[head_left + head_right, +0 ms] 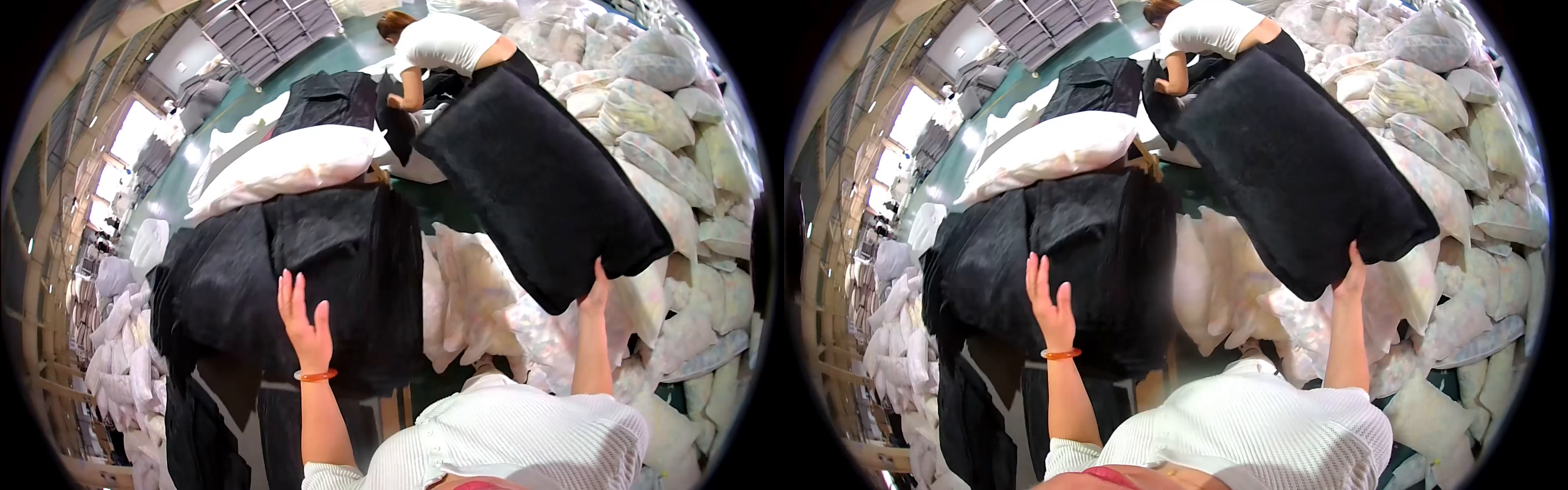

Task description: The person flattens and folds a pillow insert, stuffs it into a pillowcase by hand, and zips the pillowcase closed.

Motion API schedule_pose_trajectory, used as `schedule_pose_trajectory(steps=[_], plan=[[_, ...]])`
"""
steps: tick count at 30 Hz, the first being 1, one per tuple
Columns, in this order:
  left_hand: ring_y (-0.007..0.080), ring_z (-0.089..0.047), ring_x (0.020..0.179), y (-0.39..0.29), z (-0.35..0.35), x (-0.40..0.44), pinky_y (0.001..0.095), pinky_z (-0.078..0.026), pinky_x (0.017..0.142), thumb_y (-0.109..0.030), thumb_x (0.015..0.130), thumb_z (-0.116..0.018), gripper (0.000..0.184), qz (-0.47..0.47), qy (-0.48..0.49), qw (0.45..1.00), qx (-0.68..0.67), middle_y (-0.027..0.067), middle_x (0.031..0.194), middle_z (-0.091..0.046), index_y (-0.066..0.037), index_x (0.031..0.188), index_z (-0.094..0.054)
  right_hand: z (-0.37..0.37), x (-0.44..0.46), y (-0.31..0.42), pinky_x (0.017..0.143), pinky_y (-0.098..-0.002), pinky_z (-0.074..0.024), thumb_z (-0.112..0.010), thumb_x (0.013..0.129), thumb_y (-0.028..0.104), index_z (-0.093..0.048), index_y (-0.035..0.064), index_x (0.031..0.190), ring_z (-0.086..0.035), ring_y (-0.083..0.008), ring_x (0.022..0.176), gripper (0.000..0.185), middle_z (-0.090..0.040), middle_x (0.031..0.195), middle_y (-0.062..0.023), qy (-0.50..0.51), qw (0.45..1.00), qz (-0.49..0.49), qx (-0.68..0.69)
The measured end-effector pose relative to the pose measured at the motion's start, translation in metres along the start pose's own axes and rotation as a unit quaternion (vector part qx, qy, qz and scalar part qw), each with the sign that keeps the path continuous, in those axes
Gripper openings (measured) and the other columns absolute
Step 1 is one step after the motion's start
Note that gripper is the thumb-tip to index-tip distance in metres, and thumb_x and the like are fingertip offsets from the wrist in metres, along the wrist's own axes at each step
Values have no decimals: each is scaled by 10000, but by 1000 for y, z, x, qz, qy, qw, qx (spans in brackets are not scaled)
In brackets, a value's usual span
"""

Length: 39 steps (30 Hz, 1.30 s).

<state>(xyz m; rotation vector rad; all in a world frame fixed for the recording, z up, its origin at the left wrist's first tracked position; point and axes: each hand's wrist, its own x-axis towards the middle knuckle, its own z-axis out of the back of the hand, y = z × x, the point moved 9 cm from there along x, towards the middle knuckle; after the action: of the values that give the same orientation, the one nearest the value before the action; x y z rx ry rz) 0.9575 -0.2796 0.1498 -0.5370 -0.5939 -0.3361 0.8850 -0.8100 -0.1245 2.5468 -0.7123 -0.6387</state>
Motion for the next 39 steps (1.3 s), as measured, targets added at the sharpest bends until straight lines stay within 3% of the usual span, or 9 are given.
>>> schedule_pose_trajectory(steps=[2, 4, 7, 11, 15, 23, 28, 35, 39], plan=[[384, -309, 1391, 13, -54, 19, 458, -247, 1130, -232, 934, -578, 514, -8, 47, 997, 63, 187, 1502, -349, -20, 1385, -452, 13, 41, -19, 1037, -436, -439, -710, 864, 134, -558, 23, 1262, -562, -299, 1164, 440, -595, 1262, -121, -22, 1000, -18, 9], [385, -272, 1411, 32, -96, 20, 477, -224, 1135, -251, 940, -553, 559, 22, 91, 991, 97, 187, 1524, -310, -33, 1429, -389, 18, 75, -46, 1034, -430, -440, -729, 838, 115, -574, 28, 1240, -564, -295, 1154, 439, -603, 1246, -118, -59, 998, -21, -8], [387, -252, 1421, 46, -111, 12, 483, -199, 1144, -257, 940, -528, 571, 59, 91, 985, 136, 186, 1529, -304, -39, 1443, -368, 17, 110, -92, 1038, -412, -430, -777, 767, 70, -612, 37, 1192, -571, -287, 1125, 458, -624, 1206, -108, -135, 989, -49, -27], [404, -213, 1432, 66, -121, 5, 504, -158, 1153, -269, 941, -501, 612, 79, 111, 983, 121, 193, 1546, -263, -6, 1461, -314, 7, 165, -173, 1045, -421, -414, -771, 766, 74, -640, 36, 1149, -570, -293, 1121, 406, -632, 1201, -98, -165, 977, -138, -1], [414, -195, 1434, 76, -124, -1, 503, -145, 1157, -307, 951, -472, 633, 96, 123, 980, 120, 217, 1547, -243, 14, 1464, -289, -3, 222, -266, 1053, -453, -404, -757, 796, 100, -632, 34, 1167, -547, -304, 1155, 397, -627, 1218, -92, -140, 966, -202, 82], [456, -146, 1435, 98, -137, -16, 562, -132, 1142, -420, 964, -370, 711, 136, 152, 966, 159, 251, 1557, -168, 14, 1496, -187, -138, 364, -402, 987, -466, -456, -724, 856, 203, -627, 13, 1156, -581, -311, 1122, 368, -638, 1196, -111, -25, 969, -193, 154], [452, -147, 1437, 107, -139, -24, 568, -131, 1139, -498, 963, -324, 747, 137, 140, 970, 142, 249, 1556, -173, -22, 1514, -157, -187, 434, -457, 993, -483, -455, -739, 844, 241, -642, 20, 1137, -573, -323, 1138, 379, -633, 1205, -120, -65, 966, -192, 163], [458, -162, 1430, 112, -135, -33, 574, -137, 1138, -535, 950, -340, 781, 142, 138, 971, 135, 248, 1554, -180, -28, 1515, -157, -172, 436, -499, 1066, -477, -401, -694, 881, 287, -626, 30, 1200, -529, -327, 1204, 415, -573, 1316, -124, -91, 962, -173, 188], [461, -168, 1427, 113, -137, -32, 581, -138, 1132, -529, 946, -347, 773, 154, 138, 970, 130, 251, 1552, -186, -40, 1517, -167, -166, 388, -491, 1073, -492, -394, -670, 904, 283, -590, 7, 1240, -515, -338, 1230, 443, -556, 1335, -137, -59, 951, -229, 201]])
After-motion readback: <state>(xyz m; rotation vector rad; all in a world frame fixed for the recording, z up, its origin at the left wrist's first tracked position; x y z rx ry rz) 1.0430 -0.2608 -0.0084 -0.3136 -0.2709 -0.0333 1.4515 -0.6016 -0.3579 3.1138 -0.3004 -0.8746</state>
